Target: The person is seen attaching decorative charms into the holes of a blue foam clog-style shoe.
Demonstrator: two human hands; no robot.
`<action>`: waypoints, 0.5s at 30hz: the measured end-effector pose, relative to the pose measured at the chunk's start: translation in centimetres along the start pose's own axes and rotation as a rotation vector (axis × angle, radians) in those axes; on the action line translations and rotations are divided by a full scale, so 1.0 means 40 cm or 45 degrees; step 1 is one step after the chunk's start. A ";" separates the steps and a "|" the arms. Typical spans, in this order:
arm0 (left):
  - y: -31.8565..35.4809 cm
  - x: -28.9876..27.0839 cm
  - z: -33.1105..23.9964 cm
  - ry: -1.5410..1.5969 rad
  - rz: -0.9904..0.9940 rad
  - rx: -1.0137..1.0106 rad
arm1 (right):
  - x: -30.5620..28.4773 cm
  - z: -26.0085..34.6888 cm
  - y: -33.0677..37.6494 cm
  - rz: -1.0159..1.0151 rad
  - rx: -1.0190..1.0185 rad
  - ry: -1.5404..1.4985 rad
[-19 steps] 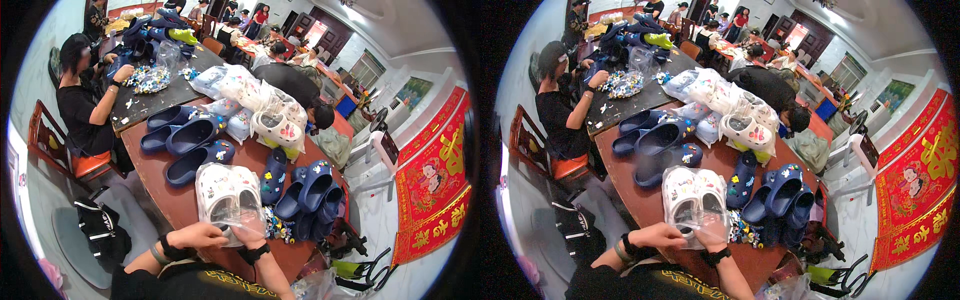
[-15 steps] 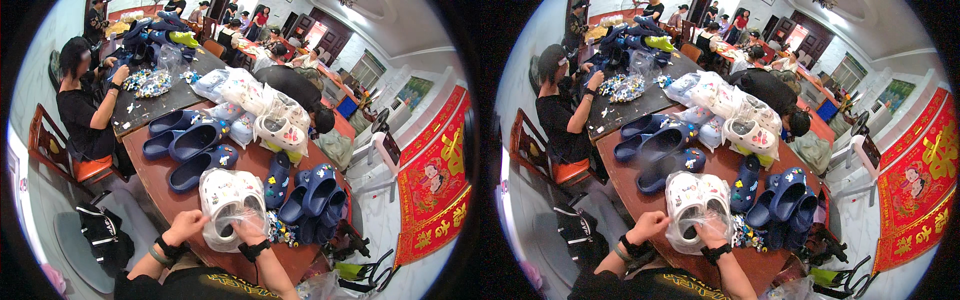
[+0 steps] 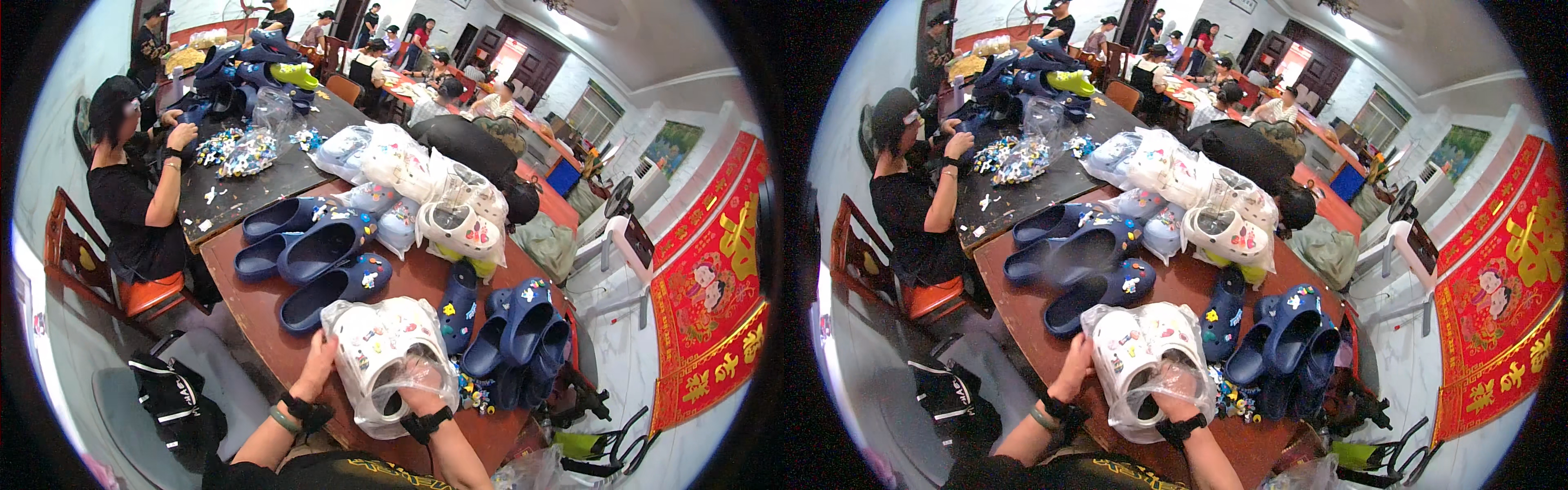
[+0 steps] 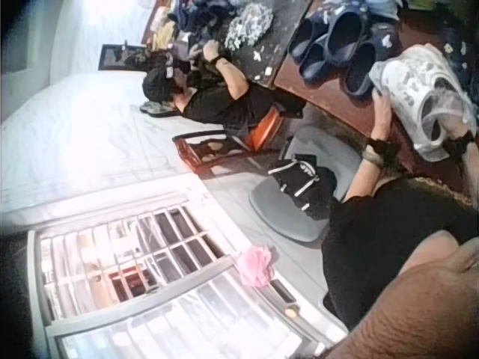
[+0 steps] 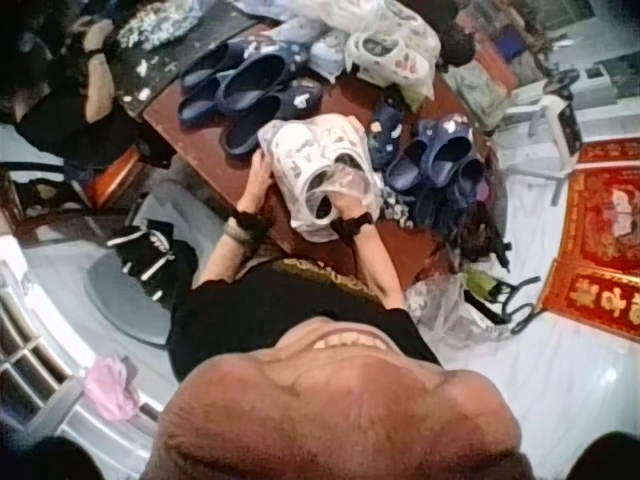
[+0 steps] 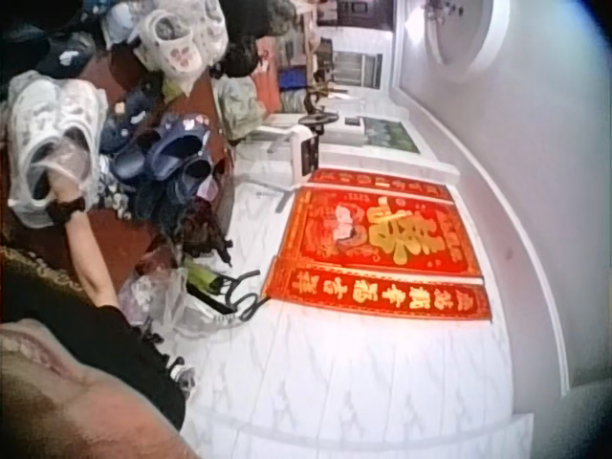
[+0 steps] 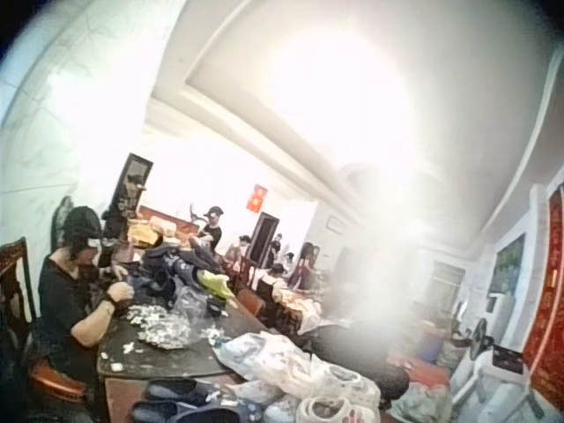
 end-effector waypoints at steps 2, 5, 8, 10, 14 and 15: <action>-0.023 -0.002 -0.026 0.191 0.055 0.158 | -0.025 0.016 0.044 -0.053 -0.116 0.026; -0.055 -0.014 -0.043 0.250 0.115 0.285 | -0.032 0.022 0.101 -0.054 -0.313 -0.026; -0.023 0.033 -0.079 0.277 0.306 0.134 | -0.058 0.017 0.147 -0.096 -0.353 -0.069; -0.012 0.054 -0.053 0.131 0.322 0.059 | -0.013 -0.060 0.192 -0.032 -0.224 -0.132; -0.010 0.078 -0.022 0.258 0.405 0.124 | 0.013 -0.139 0.276 -0.021 -0.353 -0.328; -0.018 0.068 -0.011 0.251 0.365 0.106 | -0.005 -0.128 0.284 -0.023 -0.325 -0.299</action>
Point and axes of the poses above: each hand's wrist, its own y-axis away from the middle knuckle, its own x-axis out of the palm, z = x × y, the point moved 8 cm from there along -y, towards the middle knuckle, and after that the axes turned 12 degrees about -y, right-handed, at the moved point
